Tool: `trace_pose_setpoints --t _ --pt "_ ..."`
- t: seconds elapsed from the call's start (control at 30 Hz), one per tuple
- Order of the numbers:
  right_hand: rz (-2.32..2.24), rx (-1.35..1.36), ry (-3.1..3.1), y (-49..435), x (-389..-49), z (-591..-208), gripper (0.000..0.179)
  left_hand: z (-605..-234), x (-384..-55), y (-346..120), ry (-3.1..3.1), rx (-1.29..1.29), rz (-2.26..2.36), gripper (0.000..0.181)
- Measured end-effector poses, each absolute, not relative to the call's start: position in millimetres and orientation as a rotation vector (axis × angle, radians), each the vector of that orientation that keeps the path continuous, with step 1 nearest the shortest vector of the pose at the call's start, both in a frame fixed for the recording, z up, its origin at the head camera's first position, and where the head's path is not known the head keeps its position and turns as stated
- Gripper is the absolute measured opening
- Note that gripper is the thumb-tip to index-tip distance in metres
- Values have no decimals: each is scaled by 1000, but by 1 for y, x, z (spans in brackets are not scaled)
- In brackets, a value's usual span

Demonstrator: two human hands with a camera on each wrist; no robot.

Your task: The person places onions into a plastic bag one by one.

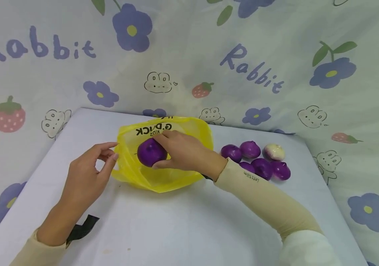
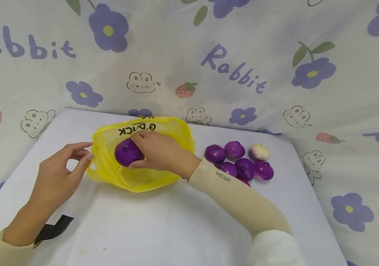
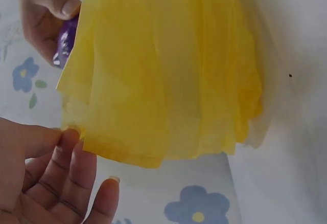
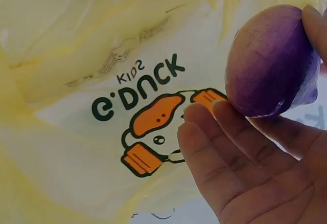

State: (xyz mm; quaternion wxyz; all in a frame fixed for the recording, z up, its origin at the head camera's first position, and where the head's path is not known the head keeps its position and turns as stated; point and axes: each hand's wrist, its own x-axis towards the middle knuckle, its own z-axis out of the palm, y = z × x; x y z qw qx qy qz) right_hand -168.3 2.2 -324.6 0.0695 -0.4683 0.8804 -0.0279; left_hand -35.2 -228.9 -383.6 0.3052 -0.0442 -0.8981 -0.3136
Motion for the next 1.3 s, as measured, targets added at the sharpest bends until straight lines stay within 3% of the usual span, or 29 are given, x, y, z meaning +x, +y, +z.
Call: trace_pose_setpoints --t 0.73,1.07,1.3 --pt "111 -1324 2624 -36 -179 -321 78 -382 -35 -226 -2431 -93 -836 39" --pt "43 -1217 2628 -54 -188 -339 82 -383 -34 -230 -2437 -85 -839 39" --pt "42 -1254 2650 -64 -194 -355 73 -383 -34 -229 -2456 -89 -824 39"
